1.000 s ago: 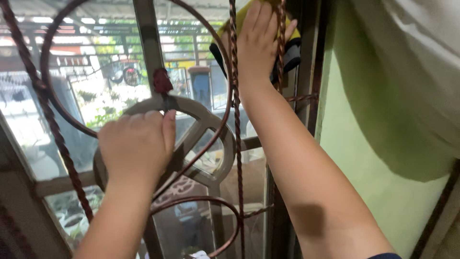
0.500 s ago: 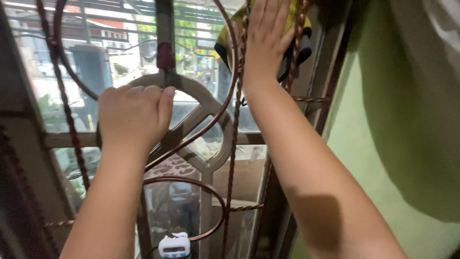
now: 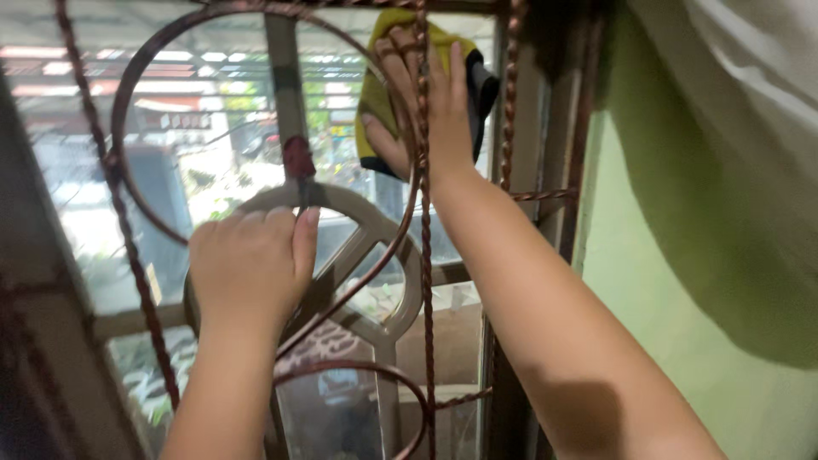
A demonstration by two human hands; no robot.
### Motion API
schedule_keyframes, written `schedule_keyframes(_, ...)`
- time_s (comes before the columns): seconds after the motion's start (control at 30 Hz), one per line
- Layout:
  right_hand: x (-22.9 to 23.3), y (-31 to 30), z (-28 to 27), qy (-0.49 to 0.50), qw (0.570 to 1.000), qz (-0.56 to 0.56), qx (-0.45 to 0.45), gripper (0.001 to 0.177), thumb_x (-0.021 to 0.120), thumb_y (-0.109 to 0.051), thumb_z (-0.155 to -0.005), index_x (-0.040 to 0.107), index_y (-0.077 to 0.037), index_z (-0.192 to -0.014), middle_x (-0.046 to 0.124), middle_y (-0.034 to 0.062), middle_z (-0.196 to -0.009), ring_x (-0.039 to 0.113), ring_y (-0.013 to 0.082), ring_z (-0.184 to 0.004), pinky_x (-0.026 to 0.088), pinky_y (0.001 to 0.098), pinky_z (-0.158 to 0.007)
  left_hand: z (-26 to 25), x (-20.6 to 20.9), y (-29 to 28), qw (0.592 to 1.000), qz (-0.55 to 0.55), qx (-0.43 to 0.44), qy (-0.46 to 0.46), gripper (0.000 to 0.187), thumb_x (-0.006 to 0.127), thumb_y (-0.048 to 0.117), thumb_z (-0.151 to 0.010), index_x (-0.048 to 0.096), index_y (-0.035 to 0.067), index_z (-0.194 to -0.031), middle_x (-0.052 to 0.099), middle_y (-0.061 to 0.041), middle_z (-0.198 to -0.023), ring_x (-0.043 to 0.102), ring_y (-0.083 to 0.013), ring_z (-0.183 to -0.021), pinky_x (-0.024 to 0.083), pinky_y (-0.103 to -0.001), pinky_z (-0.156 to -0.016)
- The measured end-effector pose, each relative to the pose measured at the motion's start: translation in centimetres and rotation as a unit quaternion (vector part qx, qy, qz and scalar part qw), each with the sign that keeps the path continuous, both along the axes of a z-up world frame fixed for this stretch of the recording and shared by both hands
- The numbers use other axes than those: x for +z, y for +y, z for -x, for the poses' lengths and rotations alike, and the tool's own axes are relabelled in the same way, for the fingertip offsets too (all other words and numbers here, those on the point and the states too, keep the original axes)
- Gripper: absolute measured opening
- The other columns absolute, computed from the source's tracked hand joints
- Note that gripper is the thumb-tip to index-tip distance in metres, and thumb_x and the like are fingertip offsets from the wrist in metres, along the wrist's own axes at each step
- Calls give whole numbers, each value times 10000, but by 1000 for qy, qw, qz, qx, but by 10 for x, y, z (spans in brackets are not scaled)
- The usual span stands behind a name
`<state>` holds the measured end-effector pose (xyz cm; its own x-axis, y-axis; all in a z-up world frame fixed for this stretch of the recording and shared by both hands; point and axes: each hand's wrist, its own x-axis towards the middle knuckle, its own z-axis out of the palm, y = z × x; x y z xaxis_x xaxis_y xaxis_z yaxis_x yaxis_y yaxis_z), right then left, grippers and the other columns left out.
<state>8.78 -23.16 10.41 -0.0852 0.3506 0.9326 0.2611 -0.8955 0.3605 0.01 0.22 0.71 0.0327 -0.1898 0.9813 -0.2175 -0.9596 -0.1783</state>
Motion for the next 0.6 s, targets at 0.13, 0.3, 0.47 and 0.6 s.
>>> schedule_keyframes(0.13,0,-6,-27,-54,994,-79,-58,721,623,-515,-1124,312,-159,-1668,297,159,-1700,226,318,-1619,110,564,-1348,-1,-3,5,999,0,-40,15,440,624,374,-1010,595,135,-642,578,-75,-566,602,-309,-578,429,-471,-591)
schedule_keyframes(0.3,9,-18,-55,-41,973,-225,-31,787,603,-570,-1073,248,-154,-1639,285,157,-1682,224,336,-1588,201,519,-1273,-8,-1,12,998,-20,-60,-24,438,671,397,-994,581,141,-650,568,-50,-578,601,-283,-605,424,-446,-610)
schedule_keyframes(0.47,8,-44,-71,-98,964,-230,-88,532,469,-166,-1153,291,-244,-1649,341,38,-1706,322,246,-1612,263,429,-1325,-15,-4,14,996,-15,-78,-28,457,695,404,-982,568,150,-624,538,-41,-550,577,-272,-577,404,-434,-601)
schedule_keyframes(0.6,3,-56,-85,-101,969,-214,-77,575,460,-35,-1133,287,-210,-1652,333,68,-1701,334,276,-1585,306,411,-1320,-13,-5,14,997,-15,-63,-34,471,696,408,-994,575,143,-624,546,-49,-548,583,-281,-583,420,-439,-608)
